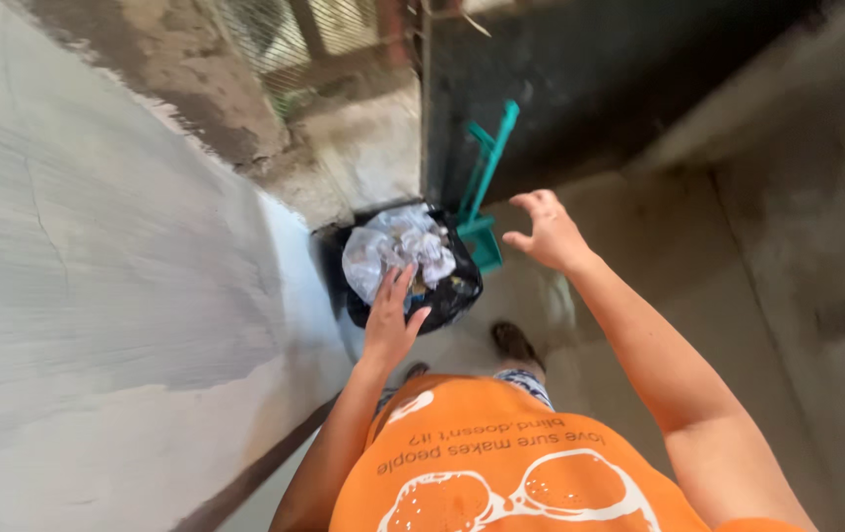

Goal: The person wrings a mop in a blue bucket, walks through a hallway, and uses a teal broom and dustpan to sweep debris from a tiled floor.

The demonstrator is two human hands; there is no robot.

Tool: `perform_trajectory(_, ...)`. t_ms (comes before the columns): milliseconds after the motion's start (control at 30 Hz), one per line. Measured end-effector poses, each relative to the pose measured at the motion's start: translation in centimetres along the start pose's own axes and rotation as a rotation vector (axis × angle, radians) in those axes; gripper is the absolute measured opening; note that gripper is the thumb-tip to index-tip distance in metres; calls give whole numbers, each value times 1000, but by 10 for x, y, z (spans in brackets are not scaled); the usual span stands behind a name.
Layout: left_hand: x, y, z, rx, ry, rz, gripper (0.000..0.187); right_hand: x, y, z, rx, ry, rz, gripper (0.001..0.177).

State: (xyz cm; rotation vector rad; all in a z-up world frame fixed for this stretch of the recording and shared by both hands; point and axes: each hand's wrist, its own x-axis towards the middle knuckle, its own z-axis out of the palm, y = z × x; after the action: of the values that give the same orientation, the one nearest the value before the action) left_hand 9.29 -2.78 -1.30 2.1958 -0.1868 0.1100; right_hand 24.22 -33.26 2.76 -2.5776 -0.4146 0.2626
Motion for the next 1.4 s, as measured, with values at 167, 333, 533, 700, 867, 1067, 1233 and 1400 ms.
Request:
perform_trajectory(167,1,10,43,16,184,-191,74,125,90,10,137,160,27,102)
perform_trajectory(333,-26,35,97,-10,334,-478,80,199,143,40,116,55,-16,96)
perform_trajectory(533,-63,73,135,37,395,-740,77,248,160,78,391,285,-214,92)
perform_trajectory(700,-79,92,148,62,446,-843,77,273,144,93,425,303,-254,62)
perform_trajectory(867,-105,99,157,93,393,-886,75,247,153,94,250,290,-325,22)
perform_trajectory(1067,-140,100,158,59,374,-807,74,147,171,58,447,239,-166,7)
perform_trajectory(1233,-171,99,140,12,278,-642,74,62,145,8,492,163,-155,17)
perform_trajectory(1400,-200,108,116,25,144,-505,75,-36,94,-28,467,80,-232,24)
